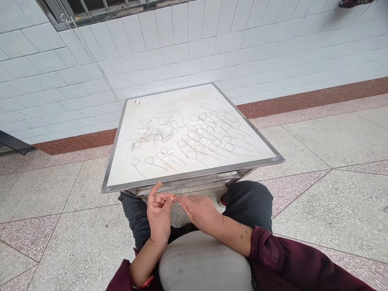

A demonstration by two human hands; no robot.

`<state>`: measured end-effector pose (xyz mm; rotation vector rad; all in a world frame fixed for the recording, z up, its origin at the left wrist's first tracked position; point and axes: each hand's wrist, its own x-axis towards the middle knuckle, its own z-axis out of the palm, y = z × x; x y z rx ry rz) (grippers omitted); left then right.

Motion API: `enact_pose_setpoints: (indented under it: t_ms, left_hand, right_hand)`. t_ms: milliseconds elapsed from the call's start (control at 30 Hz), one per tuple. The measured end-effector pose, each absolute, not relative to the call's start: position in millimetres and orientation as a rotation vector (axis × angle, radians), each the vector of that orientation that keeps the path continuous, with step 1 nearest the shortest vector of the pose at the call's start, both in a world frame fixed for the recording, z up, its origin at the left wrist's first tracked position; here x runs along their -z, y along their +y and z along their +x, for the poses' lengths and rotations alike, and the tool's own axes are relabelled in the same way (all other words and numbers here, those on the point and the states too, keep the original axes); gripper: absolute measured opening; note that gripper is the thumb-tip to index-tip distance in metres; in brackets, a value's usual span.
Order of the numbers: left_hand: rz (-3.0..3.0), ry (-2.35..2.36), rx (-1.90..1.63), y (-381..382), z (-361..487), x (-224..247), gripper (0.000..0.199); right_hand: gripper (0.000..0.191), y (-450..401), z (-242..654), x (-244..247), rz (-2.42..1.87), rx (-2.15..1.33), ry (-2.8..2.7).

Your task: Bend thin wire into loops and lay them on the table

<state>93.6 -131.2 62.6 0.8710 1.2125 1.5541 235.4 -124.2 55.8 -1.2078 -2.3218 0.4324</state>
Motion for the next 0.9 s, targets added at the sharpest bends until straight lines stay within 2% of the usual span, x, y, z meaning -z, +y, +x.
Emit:
enact_pose_setpoints:
  t_ms: [300, 500, 733, 900]
  left_hand:
    - [0.865, 1.155, -1.58, -132, 89, -66, 0.048]
    - [0.875, 1.141, -1.599, -134, 90, -69, 0.05]
    - [0.862, 1.11, -1.599, -136, 89, -72, 0.05]
    - [0.891, 1.104, -1.573, -139, 85, -72, 0.048]
  right_hand:
    - [0.022, -131, 231, -35, -1.031, -0.429, -2.316]
    - [0.021, -131, 233, -43, -0.946, -0.58, -2.261]
    - [0.026, -133, 234, -44, -0.961, -0.454, -2.401]
    - [0.026, -135, 238, -46, -0.93, -0.582, -2.323]
